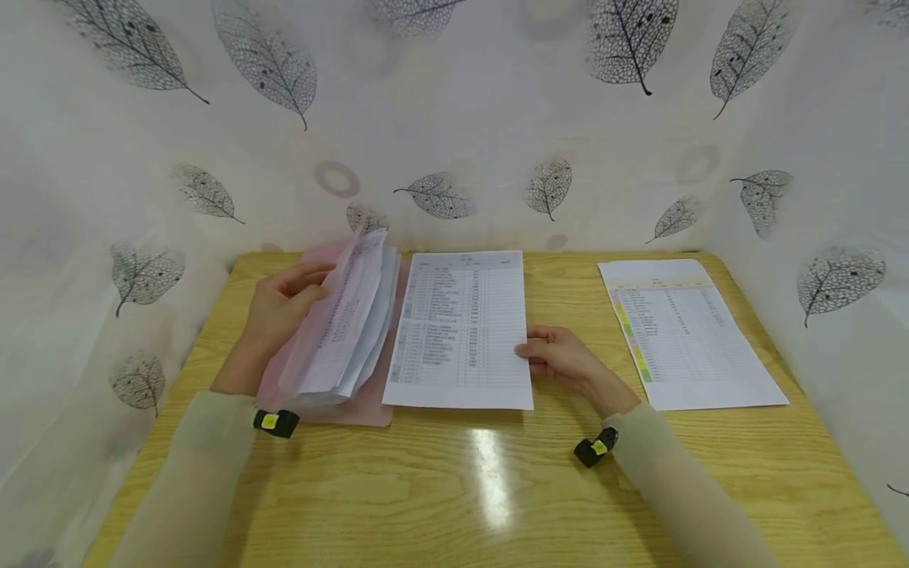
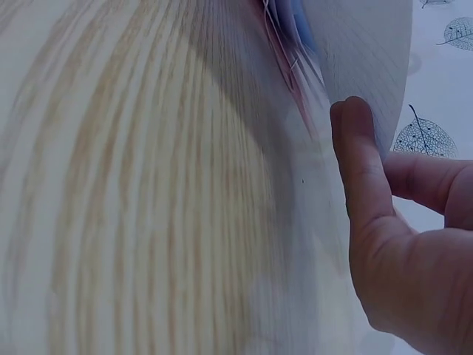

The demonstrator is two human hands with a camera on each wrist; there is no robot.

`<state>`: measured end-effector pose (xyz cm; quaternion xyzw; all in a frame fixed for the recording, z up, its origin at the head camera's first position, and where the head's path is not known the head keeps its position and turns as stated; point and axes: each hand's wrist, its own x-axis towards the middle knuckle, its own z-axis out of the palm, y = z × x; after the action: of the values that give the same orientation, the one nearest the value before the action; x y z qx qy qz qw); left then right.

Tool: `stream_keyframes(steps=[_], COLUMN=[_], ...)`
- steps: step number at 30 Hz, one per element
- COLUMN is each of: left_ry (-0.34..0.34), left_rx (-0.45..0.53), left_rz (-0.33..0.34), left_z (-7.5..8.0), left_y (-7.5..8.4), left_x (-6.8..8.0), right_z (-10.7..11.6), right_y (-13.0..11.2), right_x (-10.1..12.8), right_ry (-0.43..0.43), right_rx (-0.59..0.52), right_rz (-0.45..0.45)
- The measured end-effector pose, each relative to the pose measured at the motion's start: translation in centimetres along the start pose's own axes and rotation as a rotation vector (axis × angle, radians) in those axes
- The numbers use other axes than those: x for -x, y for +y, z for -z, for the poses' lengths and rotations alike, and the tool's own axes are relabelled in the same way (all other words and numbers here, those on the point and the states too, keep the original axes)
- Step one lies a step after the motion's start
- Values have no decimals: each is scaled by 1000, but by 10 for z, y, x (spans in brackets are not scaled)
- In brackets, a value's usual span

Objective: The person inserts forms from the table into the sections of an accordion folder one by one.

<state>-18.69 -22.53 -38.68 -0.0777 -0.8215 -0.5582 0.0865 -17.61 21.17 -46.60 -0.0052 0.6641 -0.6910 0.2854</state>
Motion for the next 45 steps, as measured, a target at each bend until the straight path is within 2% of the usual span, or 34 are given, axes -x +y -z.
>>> stream_keyframes(steps=[16,32,39,45], left_ry=[1,-11,-13,-17], left_rx=[-12,-27,-5,-4], left_rz=[-9,4,1,5], left_z=[-1,-2,-3,-3], left_y=[1,4,4,5], left_x=[0,1,1,2], right_z=[-2,-1,-1,-1], right_y=[-1,-14,-20,-24], right_x=[0,-4,-5,-3], right_ry=[43,44,96,96], right_rx=[-3,-4,-47,-41], right_rz=[-13,13,10,-1])
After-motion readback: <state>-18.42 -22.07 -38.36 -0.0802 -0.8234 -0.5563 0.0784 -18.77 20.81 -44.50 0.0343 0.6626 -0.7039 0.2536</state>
